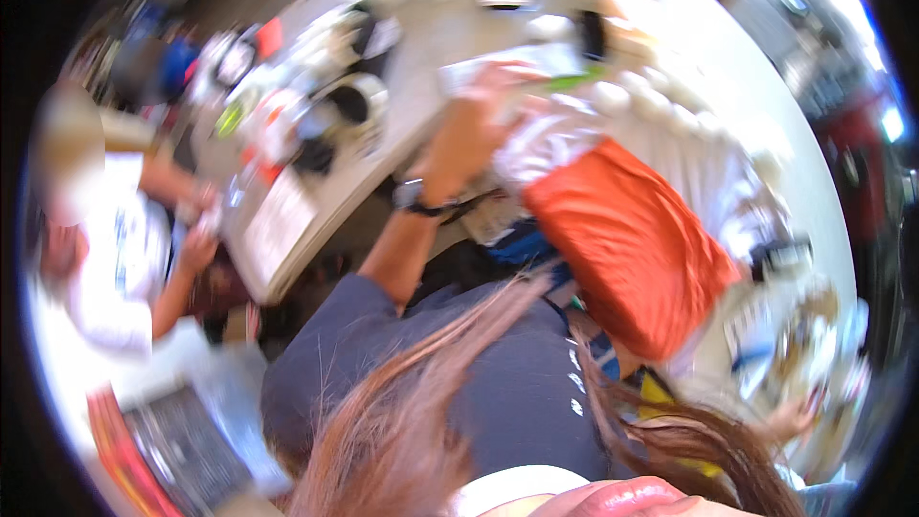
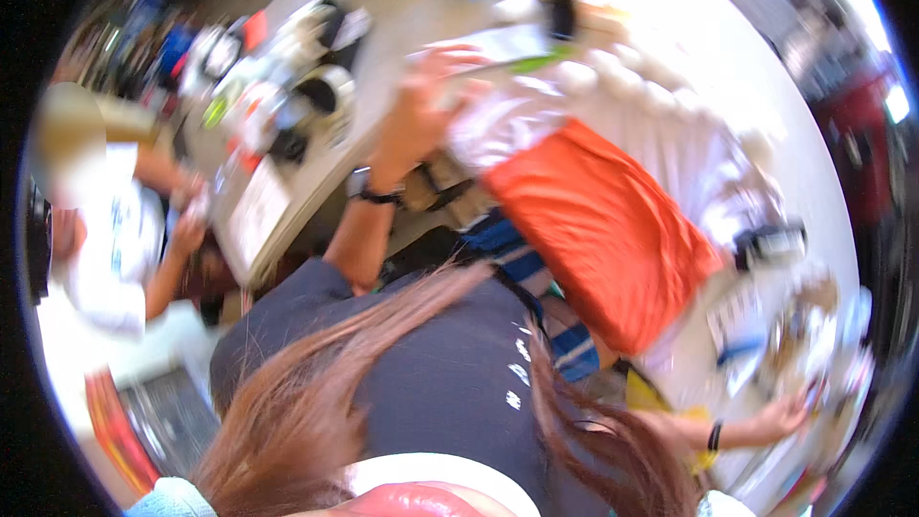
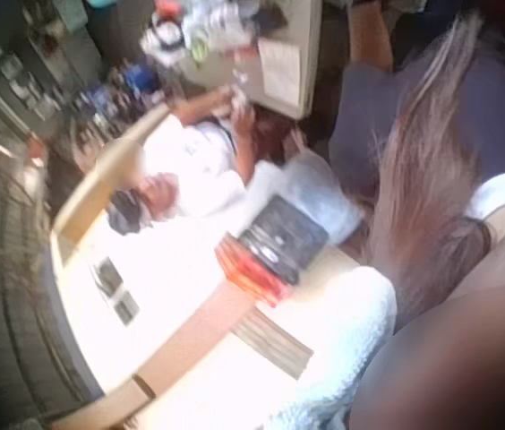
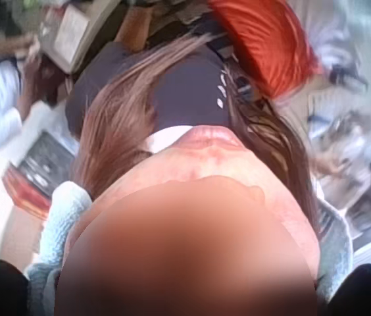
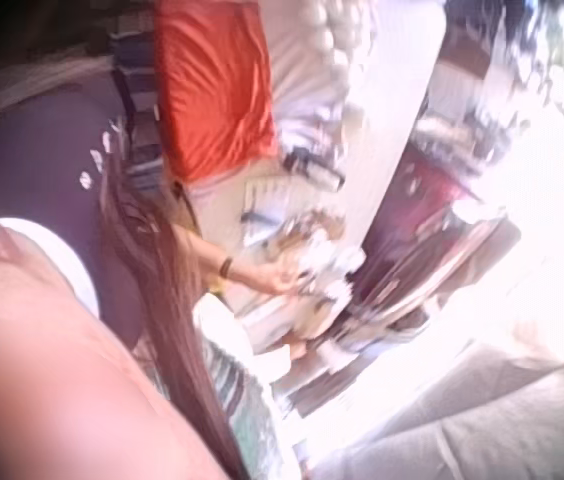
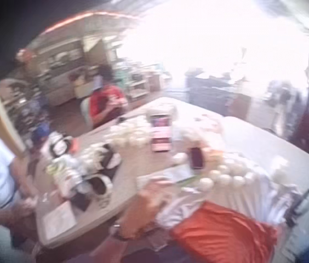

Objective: The person wraps small white dough balls in plastic film by hand. They pick up a dough ball, place it on a sheet of plastic, and fold the plastic around it to create a sealed package. The wrapped items are placed on a red cloth on the table.

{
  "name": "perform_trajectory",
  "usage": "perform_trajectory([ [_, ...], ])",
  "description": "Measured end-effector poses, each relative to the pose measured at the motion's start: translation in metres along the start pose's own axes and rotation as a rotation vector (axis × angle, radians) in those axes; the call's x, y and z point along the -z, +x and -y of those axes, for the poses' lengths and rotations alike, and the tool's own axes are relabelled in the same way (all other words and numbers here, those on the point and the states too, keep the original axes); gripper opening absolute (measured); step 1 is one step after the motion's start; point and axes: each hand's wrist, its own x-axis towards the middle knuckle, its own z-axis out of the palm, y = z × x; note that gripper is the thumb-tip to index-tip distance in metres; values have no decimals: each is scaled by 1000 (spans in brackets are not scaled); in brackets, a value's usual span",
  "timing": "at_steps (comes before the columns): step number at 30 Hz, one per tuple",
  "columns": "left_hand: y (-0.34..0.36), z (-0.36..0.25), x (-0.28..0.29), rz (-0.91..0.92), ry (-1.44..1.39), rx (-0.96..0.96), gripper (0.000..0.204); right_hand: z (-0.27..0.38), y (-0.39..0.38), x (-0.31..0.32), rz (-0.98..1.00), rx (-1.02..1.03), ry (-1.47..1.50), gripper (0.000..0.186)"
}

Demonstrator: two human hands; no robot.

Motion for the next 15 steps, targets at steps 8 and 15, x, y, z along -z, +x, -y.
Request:
perform_trajectory([
  [8,-33,14,10,-68,-96,159,25,191,-64,-137,820,90,727,44],
  [15,-23,-76,94,-662,-194,-206,16,297,-95,-205,1149,175,903,42],
])
